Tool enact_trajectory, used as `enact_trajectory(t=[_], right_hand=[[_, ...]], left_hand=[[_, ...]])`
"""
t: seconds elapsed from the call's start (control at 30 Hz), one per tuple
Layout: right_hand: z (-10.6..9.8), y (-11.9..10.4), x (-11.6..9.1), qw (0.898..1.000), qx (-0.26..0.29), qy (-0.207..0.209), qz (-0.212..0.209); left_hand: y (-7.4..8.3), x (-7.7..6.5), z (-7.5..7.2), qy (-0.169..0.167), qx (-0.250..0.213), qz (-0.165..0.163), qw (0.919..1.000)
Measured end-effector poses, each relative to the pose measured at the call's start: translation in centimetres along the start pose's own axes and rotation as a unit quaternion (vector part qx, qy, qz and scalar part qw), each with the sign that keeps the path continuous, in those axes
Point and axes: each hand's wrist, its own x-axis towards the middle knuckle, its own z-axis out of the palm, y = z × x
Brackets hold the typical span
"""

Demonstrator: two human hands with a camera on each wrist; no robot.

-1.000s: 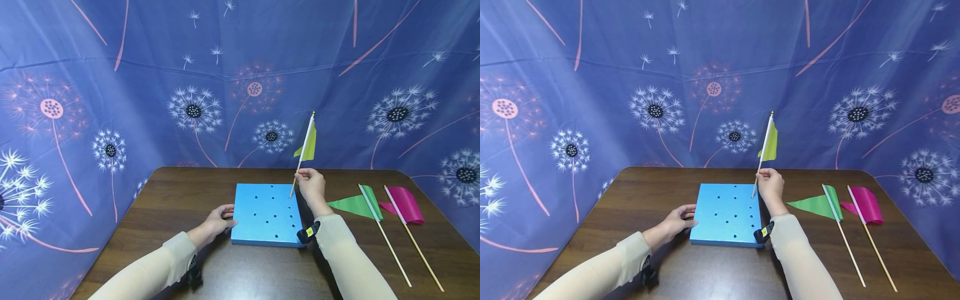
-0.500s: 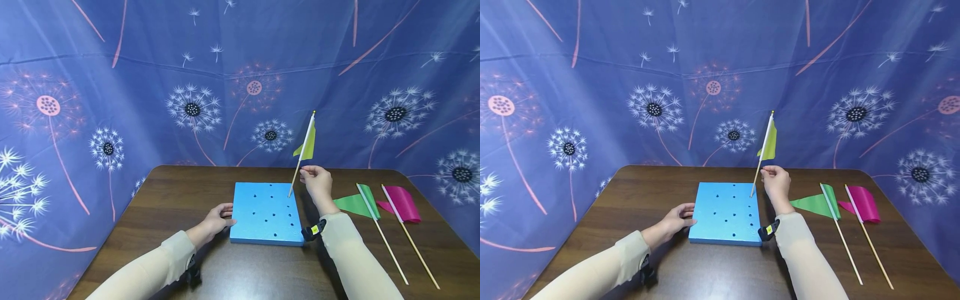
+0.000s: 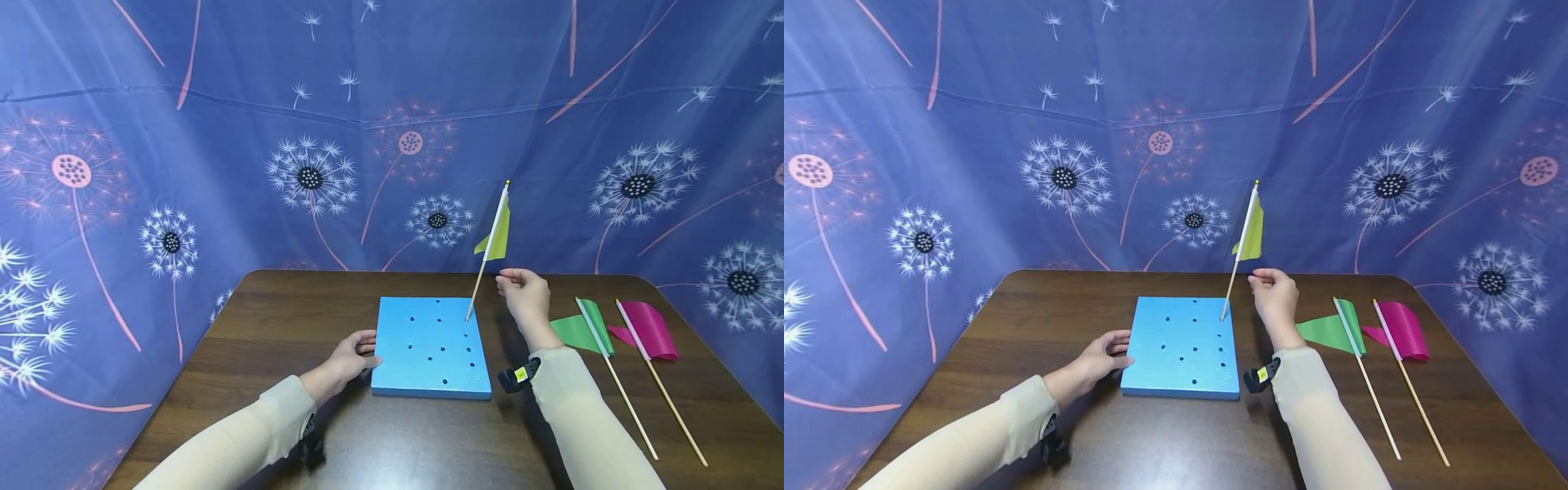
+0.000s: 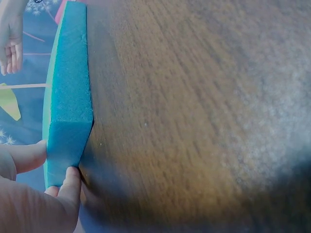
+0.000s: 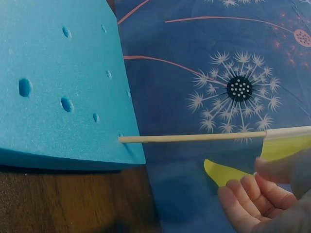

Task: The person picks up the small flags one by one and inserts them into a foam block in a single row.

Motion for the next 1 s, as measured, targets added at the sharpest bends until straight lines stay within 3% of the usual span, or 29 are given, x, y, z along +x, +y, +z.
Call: enact_trajectory(t=[0.7,1.0], right_hand=[[-0.9,0.0,-0.6,0.999,-0.025,-0.027,0.006],[-2.6,0.5,-0.3,0.998,-0.061,-0.026,-0.001]], left_hand=[[-0.2,0.0,0.0,0.007,0.003,-0.011,0.9999],[-0.1,0.1,0.2,0.006,0.003,-0.006,1.0]])
